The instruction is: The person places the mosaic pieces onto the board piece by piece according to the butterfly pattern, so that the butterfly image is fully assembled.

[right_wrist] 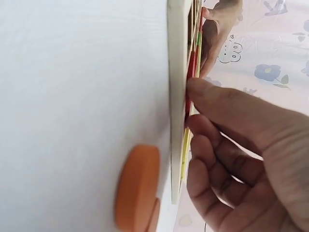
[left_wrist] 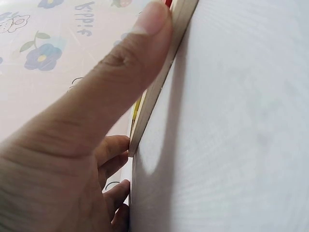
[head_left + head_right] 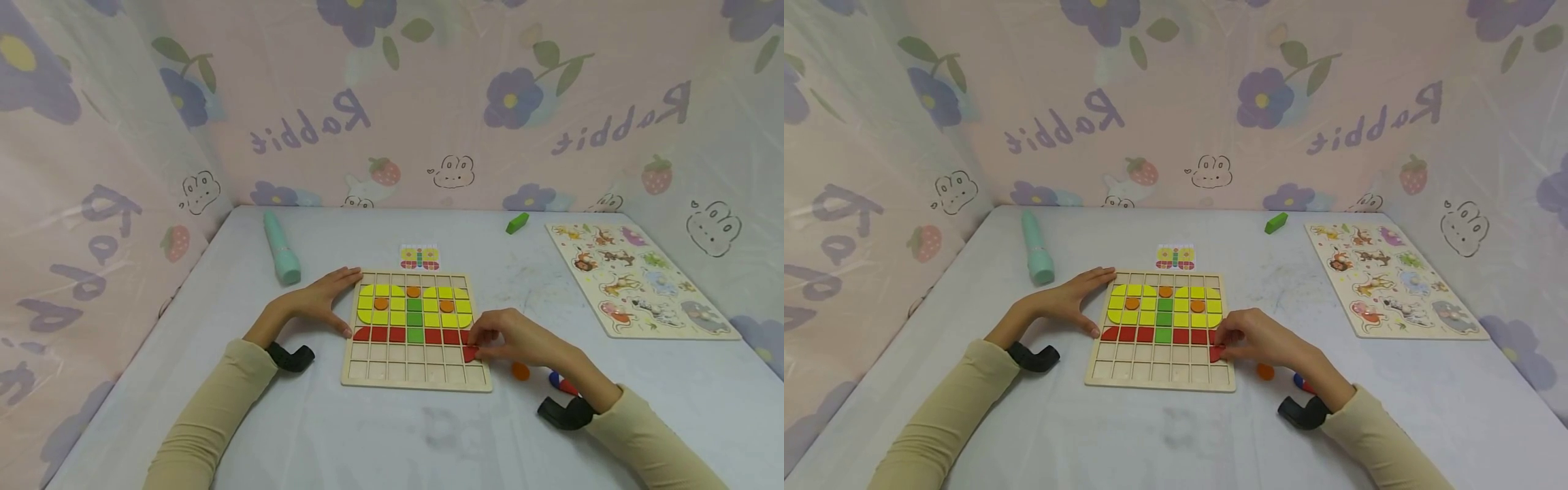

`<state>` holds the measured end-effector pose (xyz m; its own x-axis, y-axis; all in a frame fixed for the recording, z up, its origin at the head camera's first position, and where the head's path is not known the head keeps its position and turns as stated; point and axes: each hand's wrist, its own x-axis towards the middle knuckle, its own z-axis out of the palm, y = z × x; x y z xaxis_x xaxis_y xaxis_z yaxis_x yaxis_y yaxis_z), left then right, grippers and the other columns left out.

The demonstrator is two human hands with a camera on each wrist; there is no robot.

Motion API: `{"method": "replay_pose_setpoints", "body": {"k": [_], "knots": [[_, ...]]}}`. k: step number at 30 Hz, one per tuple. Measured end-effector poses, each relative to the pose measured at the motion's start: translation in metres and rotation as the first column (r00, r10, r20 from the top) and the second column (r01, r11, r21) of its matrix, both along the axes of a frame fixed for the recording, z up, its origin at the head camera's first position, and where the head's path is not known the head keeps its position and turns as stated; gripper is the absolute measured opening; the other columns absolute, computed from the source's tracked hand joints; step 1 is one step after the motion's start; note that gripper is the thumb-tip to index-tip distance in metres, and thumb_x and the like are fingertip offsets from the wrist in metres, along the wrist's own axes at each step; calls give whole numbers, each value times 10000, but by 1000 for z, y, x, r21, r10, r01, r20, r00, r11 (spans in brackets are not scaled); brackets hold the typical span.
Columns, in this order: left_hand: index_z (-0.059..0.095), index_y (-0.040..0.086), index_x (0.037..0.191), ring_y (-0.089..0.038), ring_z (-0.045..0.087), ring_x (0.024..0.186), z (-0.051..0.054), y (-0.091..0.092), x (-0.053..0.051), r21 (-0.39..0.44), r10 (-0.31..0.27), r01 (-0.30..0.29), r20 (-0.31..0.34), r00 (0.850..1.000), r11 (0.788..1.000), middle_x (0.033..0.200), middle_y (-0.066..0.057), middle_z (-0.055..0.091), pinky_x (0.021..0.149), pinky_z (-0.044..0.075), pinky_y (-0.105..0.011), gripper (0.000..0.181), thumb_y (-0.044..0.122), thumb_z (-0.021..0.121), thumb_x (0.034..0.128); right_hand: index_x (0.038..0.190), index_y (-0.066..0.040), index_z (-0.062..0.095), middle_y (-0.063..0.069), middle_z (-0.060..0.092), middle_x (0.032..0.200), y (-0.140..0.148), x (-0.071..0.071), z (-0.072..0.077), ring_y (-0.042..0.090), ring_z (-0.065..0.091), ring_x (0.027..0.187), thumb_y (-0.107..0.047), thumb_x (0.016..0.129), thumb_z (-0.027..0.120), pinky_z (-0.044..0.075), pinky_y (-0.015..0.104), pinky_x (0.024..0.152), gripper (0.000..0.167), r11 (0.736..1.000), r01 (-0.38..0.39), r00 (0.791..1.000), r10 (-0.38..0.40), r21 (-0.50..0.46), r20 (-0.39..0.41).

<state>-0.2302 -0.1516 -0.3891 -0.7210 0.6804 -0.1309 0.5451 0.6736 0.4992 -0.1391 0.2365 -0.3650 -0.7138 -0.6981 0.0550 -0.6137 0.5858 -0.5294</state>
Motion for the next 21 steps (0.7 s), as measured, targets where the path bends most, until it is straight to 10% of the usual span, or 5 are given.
{"method": "replay_pose_setpoints", "body": {"k": [8,21], "knots": [[183,103,1496,-297,22,1432,1,0,0,-6,6,-6,3,1000,1000,1565,-64,112,1132,92,-517,1125,502,802,646,1015,-166,649,-99,628,941,32,-3,7,66,539,828,-113,812,720,502,258,729,221,996,89,996,-90,31,16],[183,99,1496,-296,24,1432,2,1,1,-8,4,-4,3,1000,1000,1564,-68,119,1132,93,-518,1125,501,802,647,1037,-187,641,-9,588,1008,66,6,0,150,529,801,-123,850,681,479,240,656,201,998,-42,984,50,-46,171]]}}
